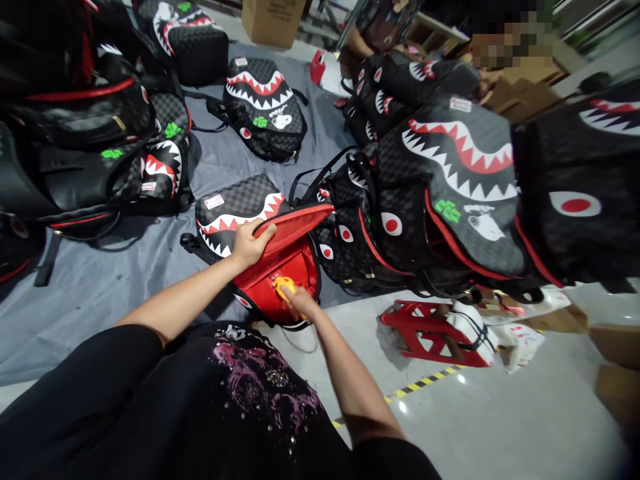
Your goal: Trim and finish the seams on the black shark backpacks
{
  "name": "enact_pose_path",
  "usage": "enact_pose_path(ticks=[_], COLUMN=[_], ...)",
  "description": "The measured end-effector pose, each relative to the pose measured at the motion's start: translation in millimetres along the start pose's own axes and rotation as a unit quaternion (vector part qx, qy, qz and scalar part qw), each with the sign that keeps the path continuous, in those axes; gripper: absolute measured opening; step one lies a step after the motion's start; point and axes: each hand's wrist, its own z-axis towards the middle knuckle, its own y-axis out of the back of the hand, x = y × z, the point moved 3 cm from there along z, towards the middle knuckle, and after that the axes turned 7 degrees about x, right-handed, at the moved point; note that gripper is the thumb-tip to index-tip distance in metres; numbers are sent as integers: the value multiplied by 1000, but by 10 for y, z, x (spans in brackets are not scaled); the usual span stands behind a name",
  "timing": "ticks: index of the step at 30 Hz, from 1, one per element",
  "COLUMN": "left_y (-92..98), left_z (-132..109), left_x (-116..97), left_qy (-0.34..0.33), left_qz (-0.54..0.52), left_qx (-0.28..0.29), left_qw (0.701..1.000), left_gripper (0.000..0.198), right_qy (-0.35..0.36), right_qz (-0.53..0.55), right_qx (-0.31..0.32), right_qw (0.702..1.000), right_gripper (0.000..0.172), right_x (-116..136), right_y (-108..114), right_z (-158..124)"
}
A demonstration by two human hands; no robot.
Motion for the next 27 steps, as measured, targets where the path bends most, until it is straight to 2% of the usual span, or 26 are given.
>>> enact_pose_path(ticks=[4,6,8,11,13,16,19,22,25,27], left_y=[14,35,50,56,55,56,67,61,21,-9], left_z=[-19,-21,-20,-17,-17,-22,-42,-82,-151,-231], left_x=[23,49,68,78,78,82,98,90,15,-64], left_qy=[2,16,24,28,27,25,27,21,22,45], left_qz=[-4,-11,-19,-22,-20,-17,-9,3,17,39], left_qx=[13,4,-1,-1,-1,0,0,11,31,68], left_qw=[1000,1000,1000,999,999,1000,1000,1000,999,996], left_gripper=[55,56,56,54,54,53,53,51,46,39], right_qy=[-55,-98,-125,-110,-77,-30,3,16,20,18], right_qz=[-146,-268,-335,-296,-218,-89,-20,18,49,73], right_qx=[-69,-38,-8,-22,-29,3,53,72,55,35], right_qw=[985,958,934,948,972,996,998,997,997,997], right_gripper=[27,28,28,27,30,38,46,50,47,45], right_x=[287,364,381,351,310,234,155,55,-72,-184], right_y=[751,984,1102,1175,1191,1176,1129,1071,985,915], right_z=[-239,-405,-571,-736,-772,-760,-742,-751,-774,-778])
